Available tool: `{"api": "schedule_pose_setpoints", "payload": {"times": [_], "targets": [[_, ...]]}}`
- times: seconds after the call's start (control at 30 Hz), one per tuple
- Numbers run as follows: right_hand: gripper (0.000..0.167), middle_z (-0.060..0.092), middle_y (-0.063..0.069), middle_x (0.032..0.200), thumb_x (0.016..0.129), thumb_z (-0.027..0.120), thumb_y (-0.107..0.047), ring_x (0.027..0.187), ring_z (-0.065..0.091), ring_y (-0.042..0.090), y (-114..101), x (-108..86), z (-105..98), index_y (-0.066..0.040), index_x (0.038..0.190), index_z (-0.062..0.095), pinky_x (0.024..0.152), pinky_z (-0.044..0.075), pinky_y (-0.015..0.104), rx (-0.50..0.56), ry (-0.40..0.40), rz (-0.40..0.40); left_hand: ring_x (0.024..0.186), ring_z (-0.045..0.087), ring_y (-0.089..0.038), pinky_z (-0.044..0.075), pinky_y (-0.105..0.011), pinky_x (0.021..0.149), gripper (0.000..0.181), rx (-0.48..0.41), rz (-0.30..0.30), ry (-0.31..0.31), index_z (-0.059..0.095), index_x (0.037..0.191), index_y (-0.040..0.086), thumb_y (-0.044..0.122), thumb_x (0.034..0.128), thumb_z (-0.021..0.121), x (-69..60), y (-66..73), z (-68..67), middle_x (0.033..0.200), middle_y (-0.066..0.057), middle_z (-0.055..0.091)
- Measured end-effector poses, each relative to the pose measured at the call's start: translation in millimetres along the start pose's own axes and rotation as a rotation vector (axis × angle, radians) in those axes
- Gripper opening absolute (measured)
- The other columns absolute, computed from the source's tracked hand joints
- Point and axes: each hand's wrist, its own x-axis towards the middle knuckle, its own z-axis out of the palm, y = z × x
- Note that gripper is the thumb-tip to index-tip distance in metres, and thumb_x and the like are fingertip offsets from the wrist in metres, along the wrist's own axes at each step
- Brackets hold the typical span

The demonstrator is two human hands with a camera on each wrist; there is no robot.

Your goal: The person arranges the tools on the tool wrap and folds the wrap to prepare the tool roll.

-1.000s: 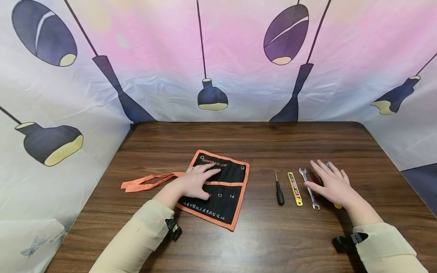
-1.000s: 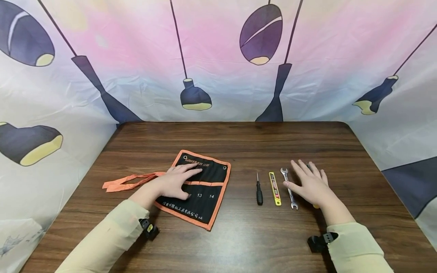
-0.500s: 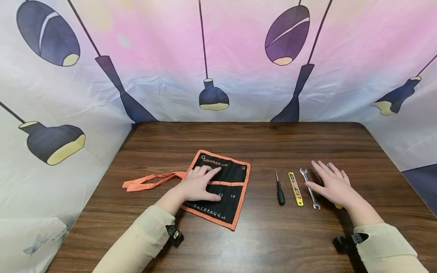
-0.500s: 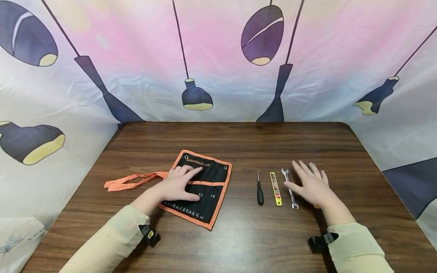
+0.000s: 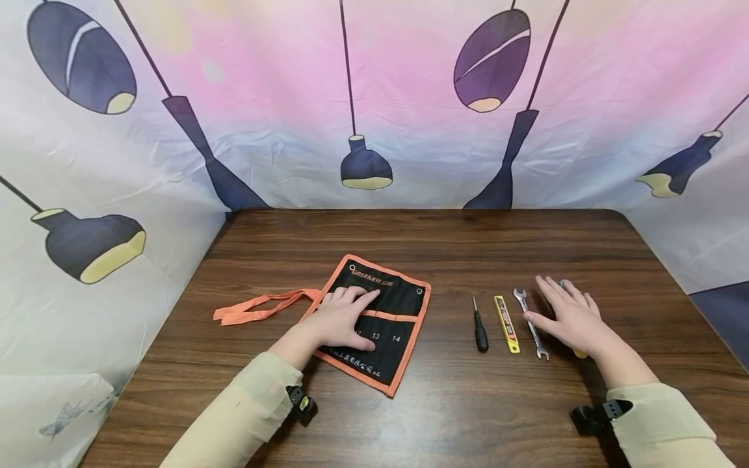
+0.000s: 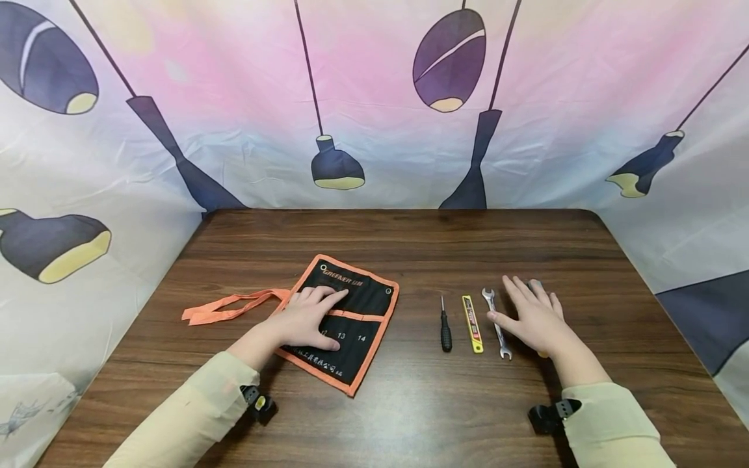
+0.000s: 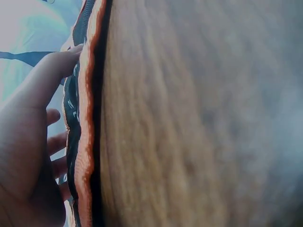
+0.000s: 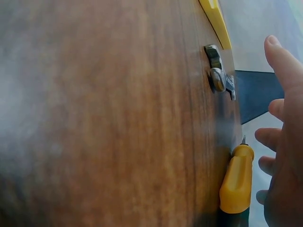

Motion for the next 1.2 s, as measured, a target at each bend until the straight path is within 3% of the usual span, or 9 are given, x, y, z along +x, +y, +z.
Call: {"api": "schedule_pose_setpoints", "payload": {"times": [0.3, 0.5, 0.63, 0.87, 1.0, 1.2], "targets": [[0.086, 0.022, 0.03, 0.146, 0.09, 0.051, -0.055, 0.132, 0.011, 0.052, 1, -1.0, 1, -0.001, 0.148, 0.018, 0.096, 0.006, 0.069, 0.006, -0.008, 0.004, 0.135, 0.024, -0.029, 0.014, -0.055, 0.104, 0.09, -0.075, 0.048, -0.066, 0.025, 0.149, 0.025, 0.035, 0.0705, 0.068, 0.2, -5.6, -6.0, 0.15, -0.003, 0.025], [0.085, 0.024, 0.03, 0.145, 0.09, 0.05, -0.055, 0.132, 0.013, 0.052, 0, -1.5, 1, 0.0, 0.148, 0.02, 0.097, 0.007, 0.069, 0.004, -0.008, 0.002, 0.135, 0.024, -0.026, 0.01, -0.054, 0.106, 0.088, -0.07, 0.079, -0.084, 0.028, 0.148, 0.027, 0.028, 0.0692, 0.067, 0.7, -7.8, -9.3, 0.149, -0.001, 0.026], [0.084, 0.024, 0.03, 0.145, 0.091, 0.05, -0.054, 0.132, 0.013, 0.052, 0, -1.6, 1, 0.0, 0.148, 0.02, 0.096, 0.007, 0.069, 0.008, -0.012, -0.001, 0.136, 0.024, -0.026, 0.01, -0.056, 0.105, 0.085, -0.079, 0.076, -0.06, 0.027, 0.149, 0.028, 0.033, 0.0726, 0.066, 0.4, -9.2, -8.9, 0.149, -0.001, 0.026], [0.083, 0.025, 0.03, 0.145, 0.092, 0.048, -0.053, 0.131, 0.014, 0.052, 0, -1.3, 0, 0.001, 0.147, 0.02, 0.096, 0.008, 0.069, 0.017, -0.014, -0.002, 0.113, 0.038, -0.025, 0.031, -0.045, 0.089, 0.086, -0.083, 0.023, 0.103, 0.035, 0.146, 0.022, 0.056, 0.0735, 0.067, -4.5, -11.1, -6.8, 0.13, -0.007, 0.041], [0.083, 0.026, 0.03, 0.144, 0.092, 0.048, -0.053, 0.131, 0.015, 0.052, 0, -1.6, -1, 0.002, 0.147, 0.019, 0.096, 0.009, 0.069, 0.015, -0.016, 0.004, 0.108, 0.04, -0.023, 0.032, -0.042, 0.088, 0.088, -0.094, 0.002, 0.083, 0.037, 0.145, 0.02, 0.059, 0.0721, 0.068, -6.2, -12.7, -4.6, 0.123, -0.007, 0.042], [0.083, 0.024, 0.03, 0.145, 0.093, 0.047, -0.053, 0.131, 0.014, 0.052, 1, -2.6, 0, 0.001, 0.148, 0.018, 0.096, 0.007, 0.069, 0.035, -0.025, 0.013, 0.116, 0.039, -0.027, 0.032, -0.046, 0.092, 0.096, -0.079, 0.01, 0.05, 0.032, 0.147, 0.02, 0.061, 0.0694, 0.071, -6.4, -13.1, -0.8, 0.127, -0.008, 0.041]]}}
